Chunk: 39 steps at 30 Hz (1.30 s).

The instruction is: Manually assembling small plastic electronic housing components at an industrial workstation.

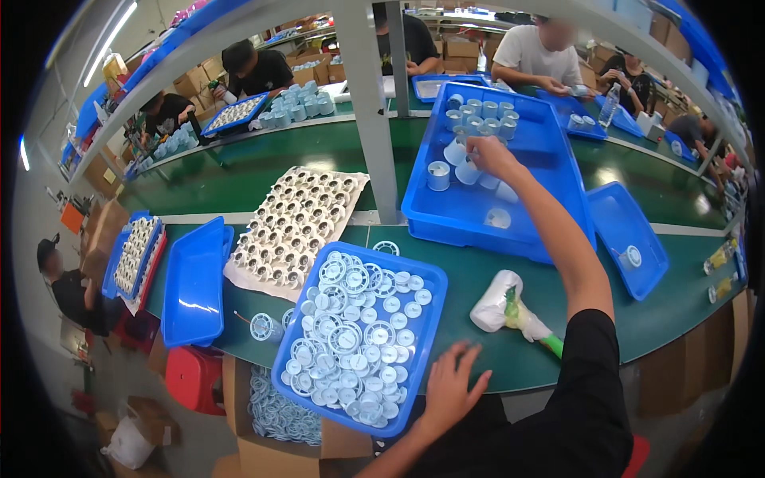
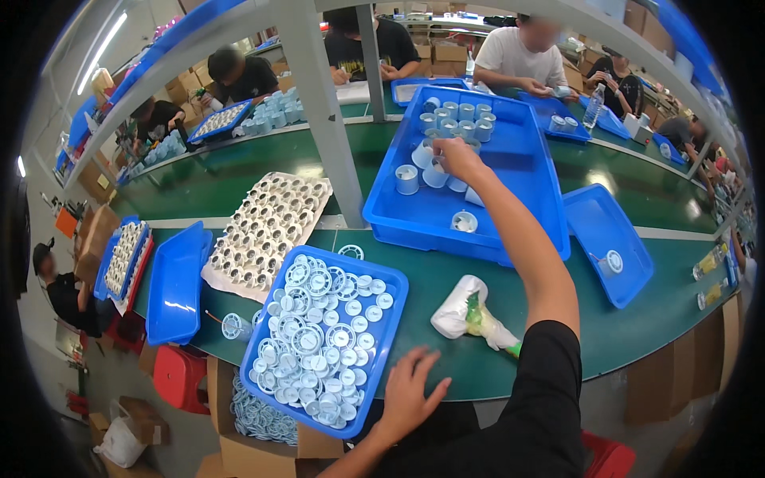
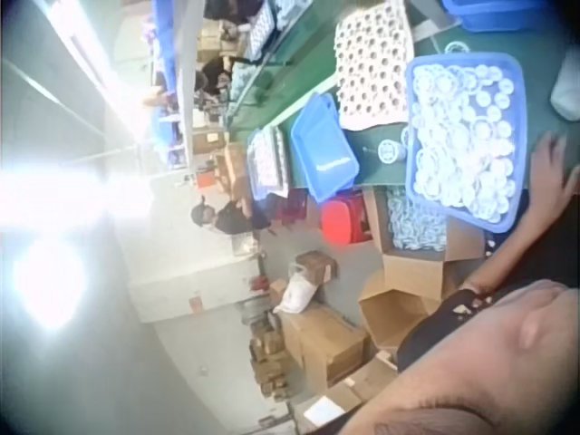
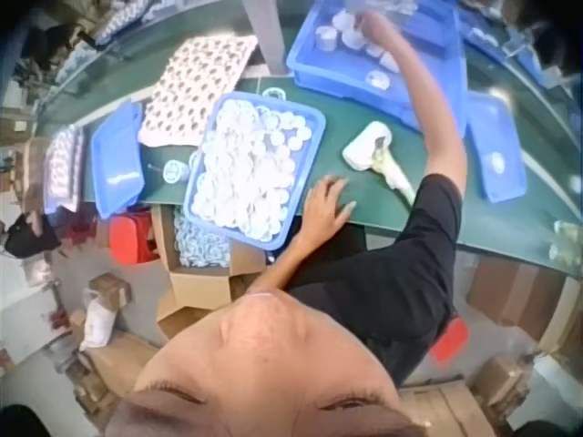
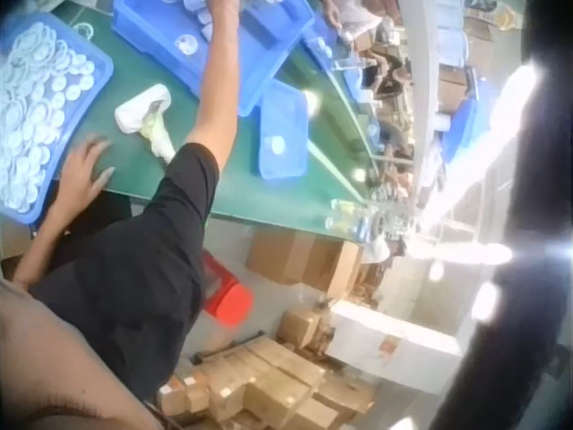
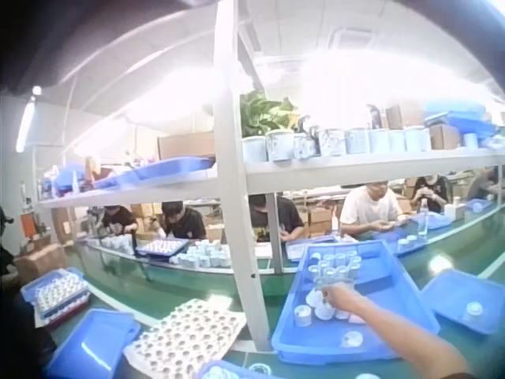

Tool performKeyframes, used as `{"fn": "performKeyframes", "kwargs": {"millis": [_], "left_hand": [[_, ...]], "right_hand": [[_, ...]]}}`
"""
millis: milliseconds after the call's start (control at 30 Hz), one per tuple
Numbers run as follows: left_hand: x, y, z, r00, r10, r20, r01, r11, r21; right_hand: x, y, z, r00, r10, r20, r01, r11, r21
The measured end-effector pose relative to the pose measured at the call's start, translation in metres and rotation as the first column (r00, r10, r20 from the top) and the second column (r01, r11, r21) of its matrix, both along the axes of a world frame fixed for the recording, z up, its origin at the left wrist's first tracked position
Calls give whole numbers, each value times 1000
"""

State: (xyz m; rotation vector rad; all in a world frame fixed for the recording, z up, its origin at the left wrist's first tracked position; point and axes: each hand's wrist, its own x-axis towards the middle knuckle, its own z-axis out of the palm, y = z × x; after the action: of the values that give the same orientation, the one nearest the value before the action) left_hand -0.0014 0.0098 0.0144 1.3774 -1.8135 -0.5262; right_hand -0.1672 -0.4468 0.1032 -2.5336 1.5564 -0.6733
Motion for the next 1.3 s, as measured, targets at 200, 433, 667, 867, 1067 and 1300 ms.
{"fn": "performKeyframes", "kwargs": {"millis": [200,433,667,867,1067,1300], "left_hand": [[-33,-51,11,989,66,130,-49,990,-132],[-92,-79,2,989,136,57,-132,989,-72],[-57,-21,8,925,85,-371,-88,996,9],[-12,-26,55,985,121,-126,-162,903,-398],[-18,-66,19,990,118,79,-97,968,-233],[-48,-66,18,966,138,218,-61,943,-327]], "right_hand": [[-30,88,62,961,79,265,-48,991,-122],[-56,222,67,837,66,544,-52,998,-40],[-51,343,-15,191,-123,974,-260,950,171],[2,367,-100,-139,-567,812,-629,683,370],[1,369,-92,141,-616,775,-554,600,577],[-53,399,-71,703,-292,649,54,931,360]]}}
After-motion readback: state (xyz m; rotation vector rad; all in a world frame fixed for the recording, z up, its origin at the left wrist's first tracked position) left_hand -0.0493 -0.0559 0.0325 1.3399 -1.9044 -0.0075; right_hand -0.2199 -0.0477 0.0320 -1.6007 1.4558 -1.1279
